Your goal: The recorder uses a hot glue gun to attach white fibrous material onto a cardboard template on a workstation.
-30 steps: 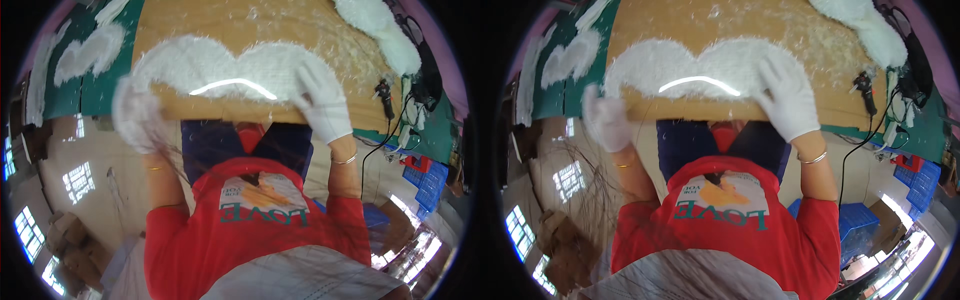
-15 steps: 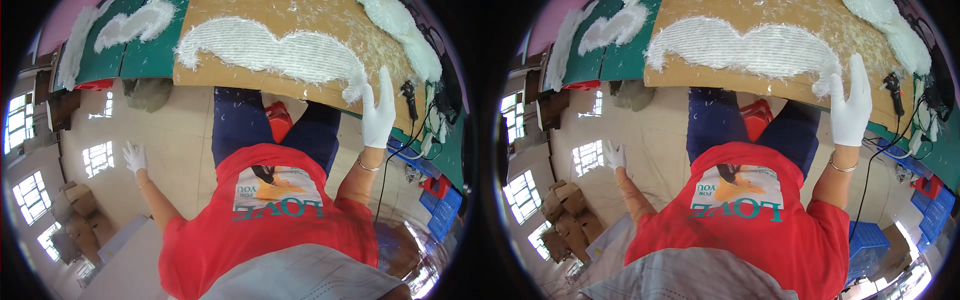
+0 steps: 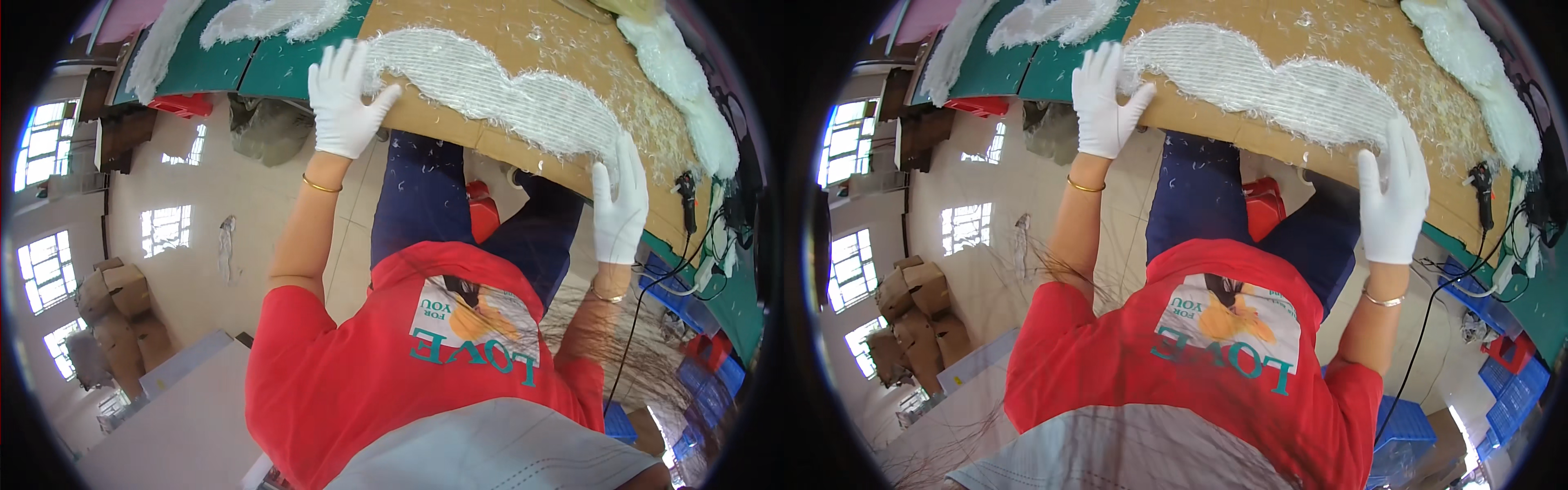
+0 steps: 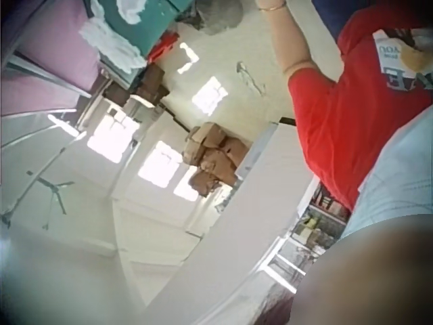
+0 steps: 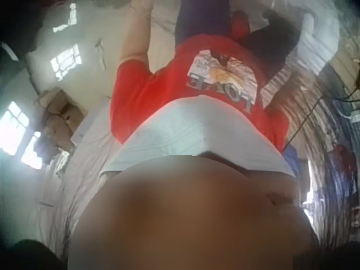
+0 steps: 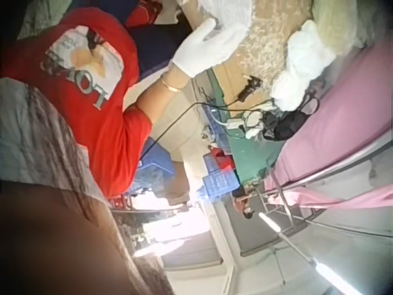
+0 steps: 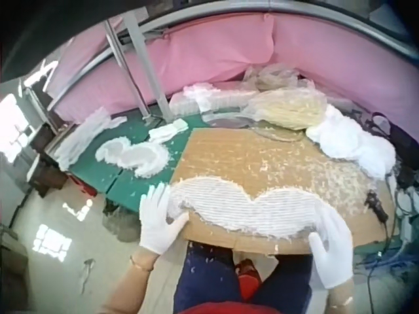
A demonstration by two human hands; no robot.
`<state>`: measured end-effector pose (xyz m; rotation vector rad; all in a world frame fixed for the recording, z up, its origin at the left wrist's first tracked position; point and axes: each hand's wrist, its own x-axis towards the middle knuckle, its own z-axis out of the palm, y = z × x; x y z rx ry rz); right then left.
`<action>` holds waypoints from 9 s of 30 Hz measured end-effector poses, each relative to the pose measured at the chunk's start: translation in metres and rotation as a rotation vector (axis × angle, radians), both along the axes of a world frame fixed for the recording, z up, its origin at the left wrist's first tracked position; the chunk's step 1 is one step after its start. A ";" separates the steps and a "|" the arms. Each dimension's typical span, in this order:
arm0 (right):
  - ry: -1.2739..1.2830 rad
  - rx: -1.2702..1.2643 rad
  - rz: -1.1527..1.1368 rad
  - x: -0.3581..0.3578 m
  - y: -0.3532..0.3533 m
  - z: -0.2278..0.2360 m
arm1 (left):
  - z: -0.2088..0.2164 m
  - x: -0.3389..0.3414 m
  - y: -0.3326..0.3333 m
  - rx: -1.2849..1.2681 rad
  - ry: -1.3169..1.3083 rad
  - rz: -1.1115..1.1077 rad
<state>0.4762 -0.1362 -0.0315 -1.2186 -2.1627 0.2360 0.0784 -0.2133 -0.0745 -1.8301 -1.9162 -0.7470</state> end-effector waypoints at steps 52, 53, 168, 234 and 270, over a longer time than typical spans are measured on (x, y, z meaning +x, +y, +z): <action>1.046 -1.416 1.056 -0.047 0.088 -0.005 | 0.090 0.034 0.120 -0.563 -2.313 -1.002; 0.763 -1.322 0.883 -0.041 0.096 0.000 | 0.072 0.041 0.119 -0.338 -2.386 -0.799; 1.011 -0.716 -0.296 0.068 0.081 -0.030 | 0.014 0.183 0.246 -0.393 0.138 -0.798; 0.102 -0.862 -0.036 -0.025 0.106 -0.002 | 0.026 0.175 0.121 -0.604 -0.241 -0.169; 0.219 -1.082 -0.279 0.005 0.096 0.019 | 0.031 0.180 0.123 -0.638 -0.221 -0.159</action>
